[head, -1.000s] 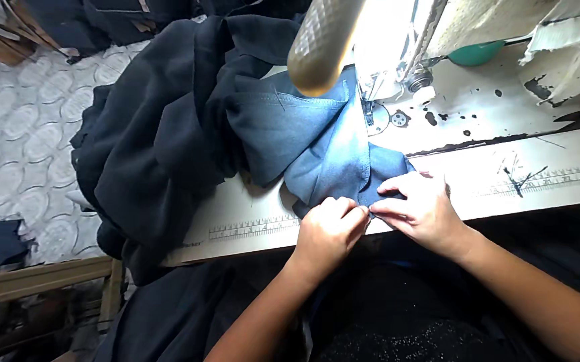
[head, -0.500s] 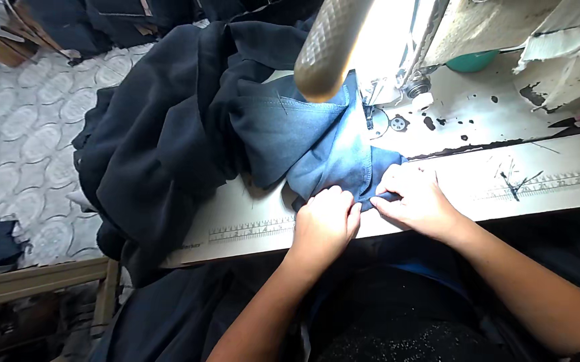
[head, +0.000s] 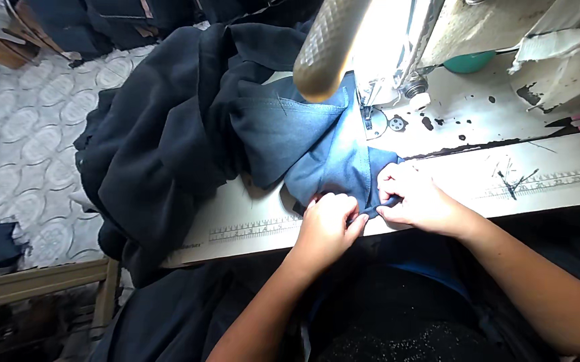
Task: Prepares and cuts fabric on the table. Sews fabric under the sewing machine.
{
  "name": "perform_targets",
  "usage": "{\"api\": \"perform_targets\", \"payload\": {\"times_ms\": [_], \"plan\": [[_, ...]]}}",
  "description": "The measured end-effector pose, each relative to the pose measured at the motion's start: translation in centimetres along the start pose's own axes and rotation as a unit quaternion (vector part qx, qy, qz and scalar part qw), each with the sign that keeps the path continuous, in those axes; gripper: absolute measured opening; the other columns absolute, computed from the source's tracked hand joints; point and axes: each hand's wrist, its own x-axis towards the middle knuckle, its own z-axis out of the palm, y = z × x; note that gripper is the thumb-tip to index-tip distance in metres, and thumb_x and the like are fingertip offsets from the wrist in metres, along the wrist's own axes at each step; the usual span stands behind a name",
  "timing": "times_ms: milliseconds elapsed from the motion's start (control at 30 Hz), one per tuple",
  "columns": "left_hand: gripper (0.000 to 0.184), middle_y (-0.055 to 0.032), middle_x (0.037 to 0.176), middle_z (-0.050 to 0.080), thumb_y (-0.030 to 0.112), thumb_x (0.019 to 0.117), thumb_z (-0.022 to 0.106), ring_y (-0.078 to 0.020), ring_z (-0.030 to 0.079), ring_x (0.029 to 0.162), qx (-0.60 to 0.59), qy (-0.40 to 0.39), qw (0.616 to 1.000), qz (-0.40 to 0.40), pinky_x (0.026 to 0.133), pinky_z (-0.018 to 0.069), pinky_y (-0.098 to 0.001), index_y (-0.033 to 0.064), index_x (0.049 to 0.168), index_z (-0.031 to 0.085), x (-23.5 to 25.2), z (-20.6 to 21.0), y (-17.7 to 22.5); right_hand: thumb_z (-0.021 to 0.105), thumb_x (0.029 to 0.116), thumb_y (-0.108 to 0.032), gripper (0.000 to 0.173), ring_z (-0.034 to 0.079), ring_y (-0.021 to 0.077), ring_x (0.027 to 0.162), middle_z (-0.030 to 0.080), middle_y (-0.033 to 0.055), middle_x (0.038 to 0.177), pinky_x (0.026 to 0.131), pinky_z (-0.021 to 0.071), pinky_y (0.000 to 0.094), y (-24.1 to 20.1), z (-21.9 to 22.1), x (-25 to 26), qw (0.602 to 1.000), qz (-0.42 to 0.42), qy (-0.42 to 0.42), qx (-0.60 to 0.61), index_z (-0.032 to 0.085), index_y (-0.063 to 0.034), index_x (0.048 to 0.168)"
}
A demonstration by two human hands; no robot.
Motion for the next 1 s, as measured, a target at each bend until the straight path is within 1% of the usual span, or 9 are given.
{"api": "perform_targets", "payload": {"times_ms": [167, 267, 333, 433, 533, 633, 733, 867, 1000], "plan": [[0.02, -0.004, 0.071, 0.063, 0.025, 0.0962, 0.063, -0.0244, 0.063, 0.068, 0.107, 0.116, 0.982, 0.103, 0.079, 0.0482, -0.0492, 0.0179, 0.104, 0.08, -0.5, 1.2, -0.2, 0.068, 0.0859, -0.026, 0.016, 0.061, 0.0265, 0.099, 0.065, 0.0074, 0.094, 0.094, 0.0366, 0.0548, -0.6, 0.4, -0.4, 0.998, 0.001, 0.037, -0.044, 0.07, -0.01, 0.086], [0.024, -0.0033, 0.063, 0.059, 0.026, 0.0989, 0.059, -0.0226, 0.059, 0.062, 0.216, 0.133, 0.959, 0.128, 0.081, 0.0448, -0.0429, 0.02, 0.105, 0.082, -0.6, 1.0, 0.4, 0.062, 0.094, -0.025, 0.017, 0.065, 0.0279, 0.108, 0.071, 0.0069, 0.105, 0.099, 0.0385, 0.059, -0.7, 2.4, -1.7, 0.954, -0.102, 0.197, -0.2, 0.076, -0.0167, 0.098], [0.021, -0.0051, 0.07, 0.064, 0.009, 0.0932, 0.06, -0.0232, 0.062, 0.068, 0.284, 0.096, 0.939, 0.167, 0.081, 0.0453, -0.0416, 0.0109, 0.097, 0.08, -0.2, 0.2, 2.2, 0.057, 0.0988, -0.022, 0.018, 0.065, 0.0219, 0.1, 0.073, 0.0018, 0.098, 0.096, 0.0366, 0.0469, -0.3, 3.5, -2.5, 0.907, -0.16, 0.265, -0.287, 0.074, -0.0205, 0.094], [0.017, -0.0082, 0.104, 0.075, -0.007, 0.0898, 0.061, -0.0223, 0.07, 0.103, 0.318, -0.074, 0.905, 0.272, 0.107, 0.0427, -0.0458, 0.0026, 0.089, 0.075, 2.2, -2.6, 4.8, 0.055, 0.0937, -0.017, 0.022, 0.069, 0.0218, 0.087, 0.075, 0.0051, 0.089, 0.091, 0.0426, 0.0466, -0.5, 3.4, -2.7, 0.907, -0.144, 0.268, -0.291, 0.074, -0.0139, 0.083], [0.007, -0.0066, 0.095, 0.071, 0.013, 0.0883, 0.073, -0.0272, 0.067, 0.101, 0.145, -0.194, 0.909, 0.339, 0.103, 0.0433, -0.056, 0.0127, 0.082, 0.076, 8.2, -4.5, 0.4, 0.054, 0.0931, -0.021, 0.026, 0.07, 0.025, 0.09, 0.075, 0.0074, 0.093, 0.084, 0.046, 0.0518, -0.4, 3.3, -2.1, 0.94, -0.1, 0.246, -0.214, 0.076, -0.0121, 0.084], [0.02, -0.0029, 0.098, 0.068, 0.039, 0.0817, 0.077, -0.0246, 0.061, 0.099, 0.005, -0.162, 0.956, 0.243, 0.082, 0.0441, -0.0498, 0.0196, 0.085, 0.079, 8.4, -3.2, -4.7, 0.055, 0.098, -0.034, 0.032, 0.069, 0.0226, 0.098, 0.074, 0.0038, 0.101, 0.092, 0.0461, 0.0552, -0.3, 2.8, -1.1, 0.964, -0.055, 0.211, -0.154, 0.079, -0.0144, 0.092], [0.027, -0.0068, 0.112, 0.071, 0.041, 0.0924, 0.068, -0.0271, 0.064, 0.111, -0.01, -0.011, 0.994, 0.106, 0.094, 0.044, -0.055, 0.0173, 0.098, 0.08, 3.7, -0.5, -3.1, 0.058, 0.0958, -0.034, 0.031, 0.07, 0.0275, 0.103, 0.073, 0.0084, 0.101, 0.102, 0.0362, 0.0716, 0.0, 1.8, -0.1, 0.981, -0.048, 0.156, -0.1, 0.076, -0.0089, 0.094], [0.029, -0.0068, 0.116, 0.074, 0.04, 0.0939, 0.063, -0.0273, 0.069, 0.108, 0.139, 0.134, 0.978, 0.08, 0.091, 0.0437, -0.0556, 0.0173, 0.102, 0.078, 1.7, 2.0, 0.2, 0.062, 0.0915, -0.028, 0.03, 0.07, 0.0318, 0.097, 0.072, 0.0142, 0.1, 0.085, 0.0498, 0.0585, 0.7, -0.4, 1.6, 0.996, -0.057, 0.053, -0.04, 0.071, -0.0029, 0.106], [0.023, 0.0016, 0.116, 0.076, 0.034, 0.0963, 0.062, -0.024, 0.07, 0.113, 0.186, 0.108, 0.971, 0.103, 0.1, 0.0382, -0.0685, 0.0197, 0.104, 0.078, 3.6, 1.4, 0.4, 0.054, 0.0942, -0.023, 0.031, 0.067, 0.0332, 0.114, 0.073, 0.0155, 0.111, 0.097, 0.0479, 0.0565, 1.3, -1.9, 3.3, 0.994, -0.081, 0.015, -0.068, 0.074, -0.0019, 0.104]]}}
